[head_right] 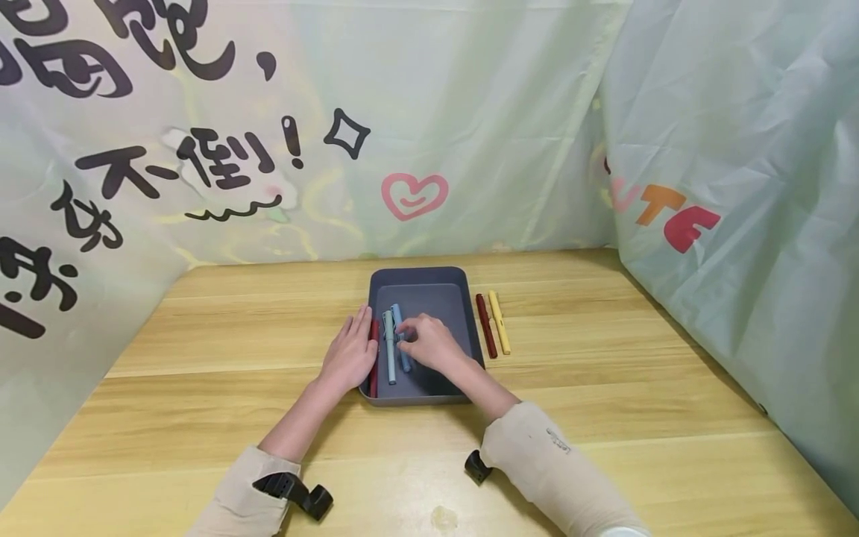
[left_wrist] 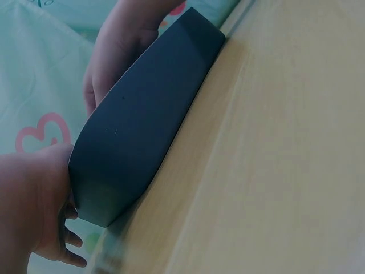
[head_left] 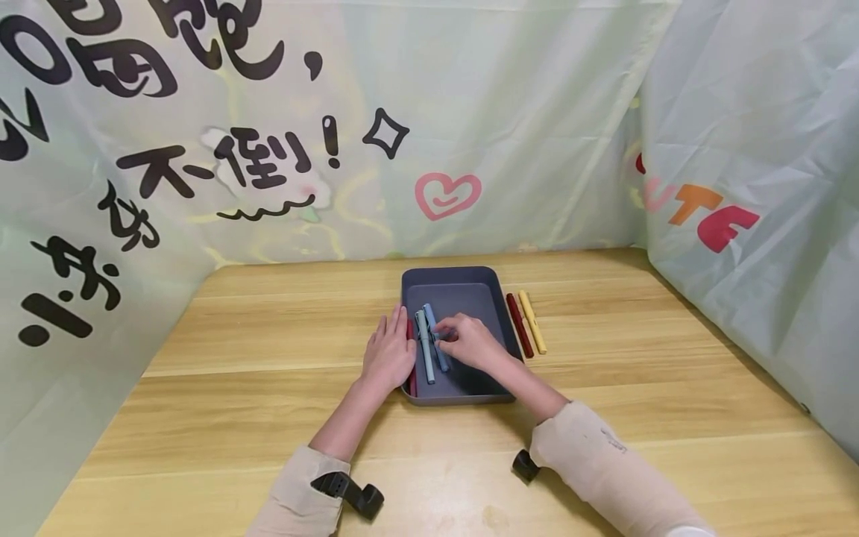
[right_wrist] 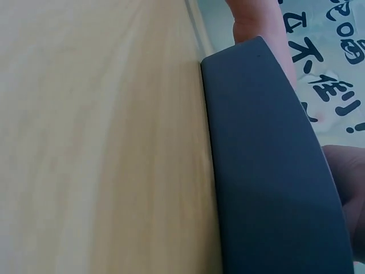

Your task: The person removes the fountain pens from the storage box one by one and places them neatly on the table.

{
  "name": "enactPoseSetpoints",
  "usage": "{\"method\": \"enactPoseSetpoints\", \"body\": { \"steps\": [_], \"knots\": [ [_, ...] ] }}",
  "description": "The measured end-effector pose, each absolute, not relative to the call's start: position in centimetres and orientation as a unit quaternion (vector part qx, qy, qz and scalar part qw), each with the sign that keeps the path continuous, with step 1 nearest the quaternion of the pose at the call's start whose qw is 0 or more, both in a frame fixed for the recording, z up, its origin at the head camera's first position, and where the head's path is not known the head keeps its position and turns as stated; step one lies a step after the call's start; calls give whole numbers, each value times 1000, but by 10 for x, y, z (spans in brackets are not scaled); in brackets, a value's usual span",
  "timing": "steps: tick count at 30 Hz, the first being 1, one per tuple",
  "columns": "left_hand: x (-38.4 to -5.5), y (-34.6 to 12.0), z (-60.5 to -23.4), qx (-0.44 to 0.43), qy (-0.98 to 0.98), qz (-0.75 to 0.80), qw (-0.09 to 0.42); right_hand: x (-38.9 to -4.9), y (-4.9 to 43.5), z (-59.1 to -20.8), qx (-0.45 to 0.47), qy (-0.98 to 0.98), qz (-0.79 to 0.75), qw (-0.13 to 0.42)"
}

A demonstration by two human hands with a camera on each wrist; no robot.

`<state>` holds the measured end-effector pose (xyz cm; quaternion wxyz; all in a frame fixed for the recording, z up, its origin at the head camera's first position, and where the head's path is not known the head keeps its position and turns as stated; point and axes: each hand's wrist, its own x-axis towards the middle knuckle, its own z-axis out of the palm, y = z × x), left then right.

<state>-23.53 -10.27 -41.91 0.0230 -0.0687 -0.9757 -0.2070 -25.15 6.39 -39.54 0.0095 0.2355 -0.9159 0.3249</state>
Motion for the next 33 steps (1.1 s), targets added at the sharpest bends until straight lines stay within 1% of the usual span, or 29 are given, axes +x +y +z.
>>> {"method": "enactPoseSetpoints", "body": {
  "steps": [10,20,33],
  "knots": [
    [-235,-103,-421,-73,-975,-208,22,-255,63,-409,242,-917,317,3],
    [-235,-103,-421,-76,-975,-207,29,-252,64,-411,208,-922,327,-14],
    [-236,-103,-419,-71,-973,-217,18,-254,66,-413,167,-914,370,-19]
  ]
}}
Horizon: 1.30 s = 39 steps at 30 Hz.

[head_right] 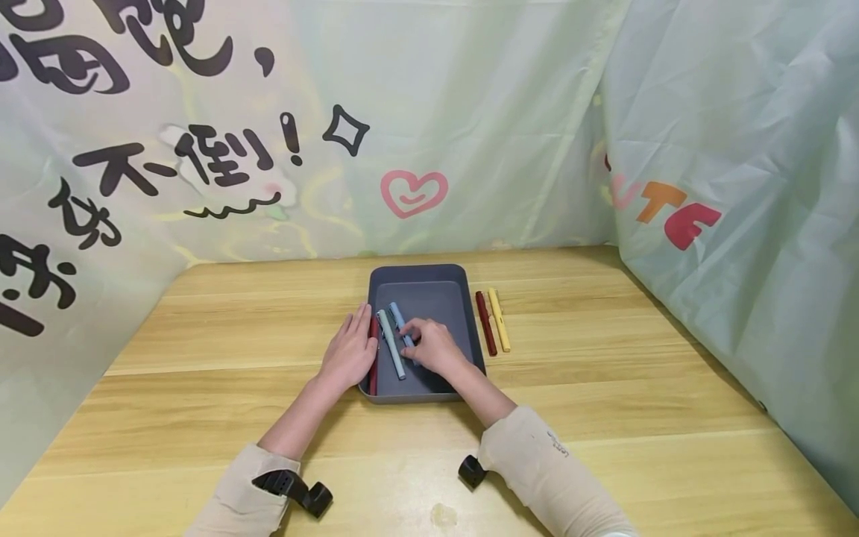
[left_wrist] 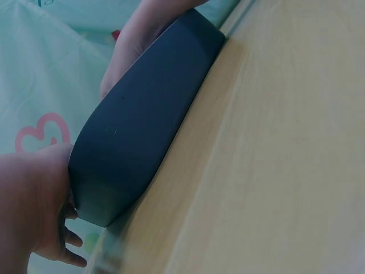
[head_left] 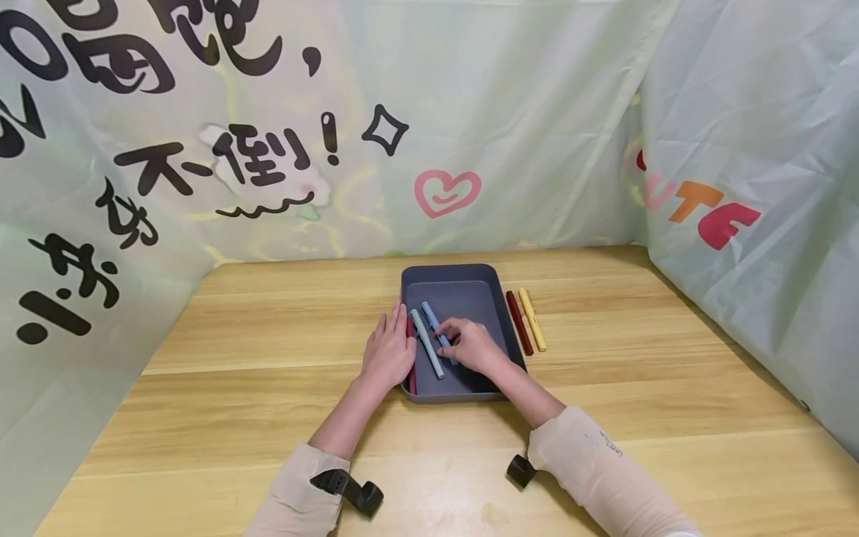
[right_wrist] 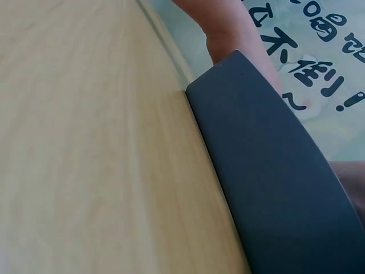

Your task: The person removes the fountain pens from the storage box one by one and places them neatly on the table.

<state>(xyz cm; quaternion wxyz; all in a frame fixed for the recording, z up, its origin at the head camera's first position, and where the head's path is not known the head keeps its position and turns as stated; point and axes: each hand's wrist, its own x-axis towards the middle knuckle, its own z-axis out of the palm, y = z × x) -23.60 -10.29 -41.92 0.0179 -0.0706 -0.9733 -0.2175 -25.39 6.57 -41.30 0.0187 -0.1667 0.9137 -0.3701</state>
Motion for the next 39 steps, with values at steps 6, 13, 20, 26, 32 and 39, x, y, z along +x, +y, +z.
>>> {"method": "enactPoseSetpoints", "body": {
  "steps": [6,13,20,26,32,39],
  "knots": [
    [-236,-103,-418,-69,-974,-215,18,-253,68,-413,-153,912,-381,4],
    [-235,-101,-418,-71,-974,-214,20,-251,70,-411,-131,913,-386,-14],
    [-235,-102,-418,-76,-975,-207,24,-251,70,-408,-128,920,-369,11],
    [-236,-103,-419,-77,-975,-206,26,-250,69,-406,-127,926,-354,17],
    [-235,-104,-420,-74,-975,-209,24,-248,70,-405,-118,926,-358,12],
    [-235,-103,-420,-73,-974,-212,23,-251,75,-402,-109,919,-378,26]
  ]
}}
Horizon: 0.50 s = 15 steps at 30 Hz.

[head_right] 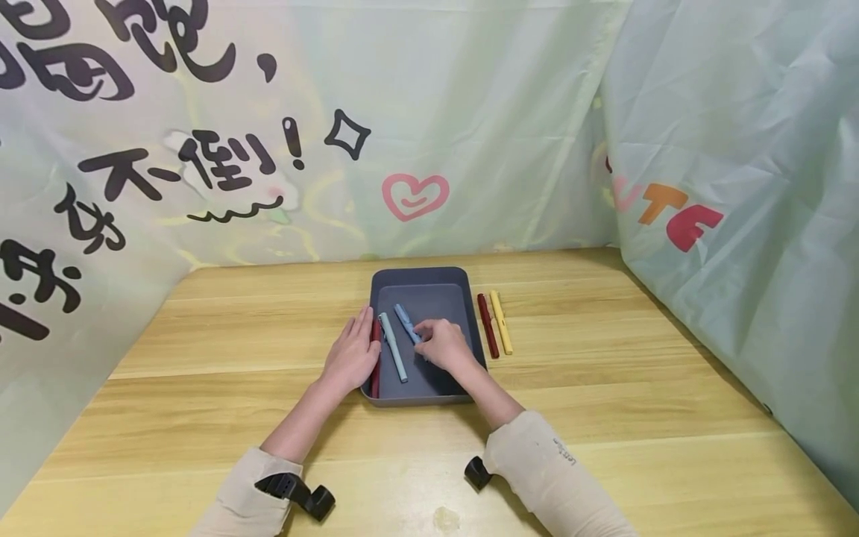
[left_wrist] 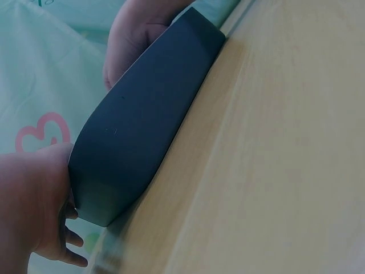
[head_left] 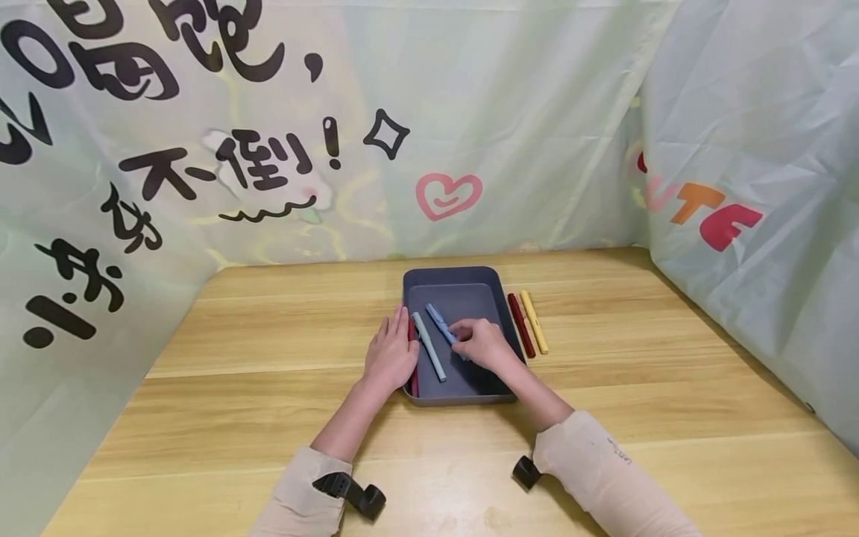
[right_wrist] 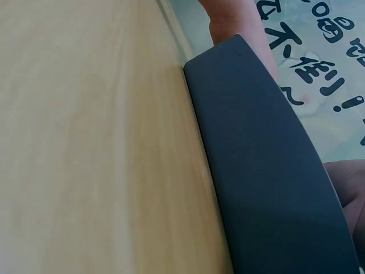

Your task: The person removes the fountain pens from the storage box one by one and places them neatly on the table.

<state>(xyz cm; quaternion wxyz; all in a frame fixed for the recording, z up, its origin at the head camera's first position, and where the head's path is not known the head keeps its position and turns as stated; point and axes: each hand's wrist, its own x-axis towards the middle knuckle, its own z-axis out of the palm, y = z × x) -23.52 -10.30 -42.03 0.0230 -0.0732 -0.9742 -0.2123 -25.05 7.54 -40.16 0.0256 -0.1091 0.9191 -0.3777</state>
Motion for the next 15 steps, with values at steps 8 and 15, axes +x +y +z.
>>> {"method": "enactPoseSetpoints", "body": {
  "steps": [8,15],
  "knots": [
    [-234,-103,-418,-73,-973,-219,22,-251,81,-404,-89,895,-434,49],
    [-234,-103,-419,-75,-972,-223,24,-249,84,-402,-75,875,-475,55]
  ]
}}
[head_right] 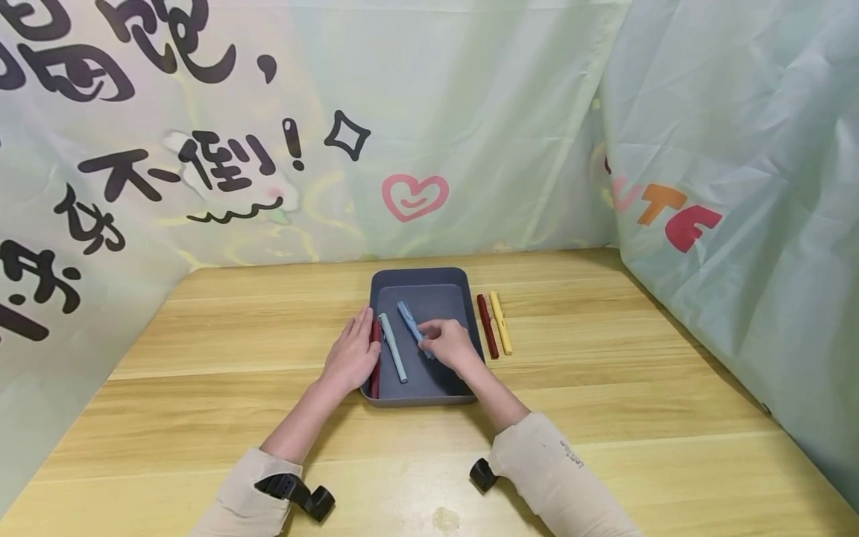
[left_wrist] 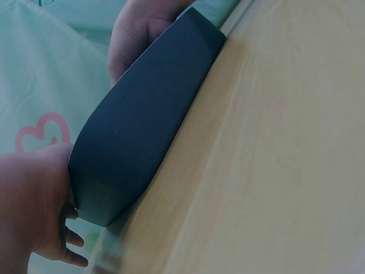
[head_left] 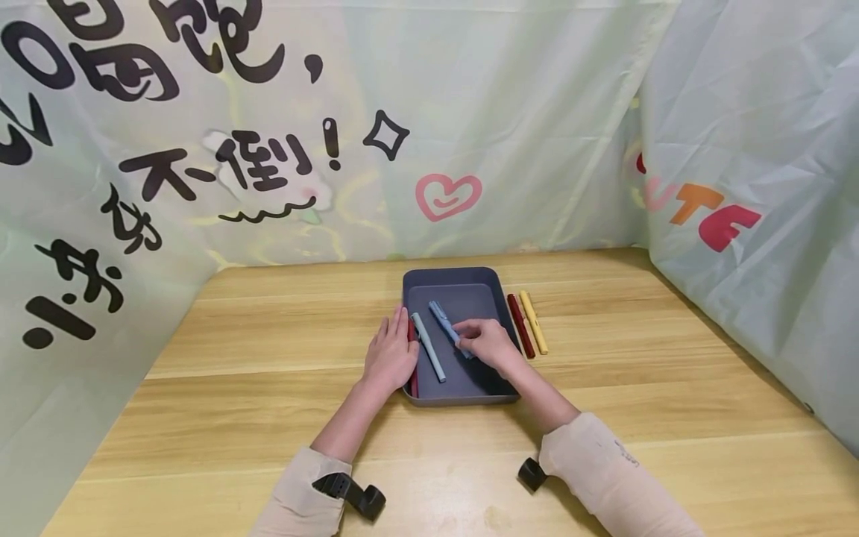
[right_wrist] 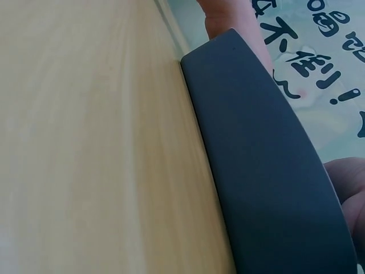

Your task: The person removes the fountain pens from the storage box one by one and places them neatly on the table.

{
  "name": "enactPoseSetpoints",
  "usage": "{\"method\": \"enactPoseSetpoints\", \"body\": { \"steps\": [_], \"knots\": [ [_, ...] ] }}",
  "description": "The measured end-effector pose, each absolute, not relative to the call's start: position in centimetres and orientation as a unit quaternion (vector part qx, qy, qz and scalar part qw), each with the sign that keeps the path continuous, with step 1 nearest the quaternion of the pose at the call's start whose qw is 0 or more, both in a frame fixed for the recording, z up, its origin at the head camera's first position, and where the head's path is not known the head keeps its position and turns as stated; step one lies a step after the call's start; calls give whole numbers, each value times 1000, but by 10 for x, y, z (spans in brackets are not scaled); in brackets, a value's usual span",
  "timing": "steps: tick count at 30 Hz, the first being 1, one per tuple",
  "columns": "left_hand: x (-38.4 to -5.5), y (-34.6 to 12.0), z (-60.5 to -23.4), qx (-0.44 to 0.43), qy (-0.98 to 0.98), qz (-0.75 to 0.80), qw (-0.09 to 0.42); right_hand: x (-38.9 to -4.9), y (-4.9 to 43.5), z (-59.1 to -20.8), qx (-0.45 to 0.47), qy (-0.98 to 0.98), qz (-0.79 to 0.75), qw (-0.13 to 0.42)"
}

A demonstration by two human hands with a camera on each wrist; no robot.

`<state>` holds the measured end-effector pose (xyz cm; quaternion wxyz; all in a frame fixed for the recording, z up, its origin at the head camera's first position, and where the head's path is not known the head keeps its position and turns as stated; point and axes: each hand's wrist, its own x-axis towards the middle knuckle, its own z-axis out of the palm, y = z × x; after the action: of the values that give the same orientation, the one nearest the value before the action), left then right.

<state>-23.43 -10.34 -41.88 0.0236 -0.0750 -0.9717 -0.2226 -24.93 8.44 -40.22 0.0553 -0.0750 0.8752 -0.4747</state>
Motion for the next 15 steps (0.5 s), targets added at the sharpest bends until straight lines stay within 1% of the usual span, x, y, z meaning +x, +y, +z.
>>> {"method": "enactPoseSetpoints", "body": {
  "steps": [7,15],
  "knots": [
    [-235,-104,-420,-74,-971,-226,25,-244,92,-394,-87,867,-487,52],
    [-235,-104,-421,-72,-970,-232,24,-239,106,-387,-116,866,-484,35]
  ]
}}
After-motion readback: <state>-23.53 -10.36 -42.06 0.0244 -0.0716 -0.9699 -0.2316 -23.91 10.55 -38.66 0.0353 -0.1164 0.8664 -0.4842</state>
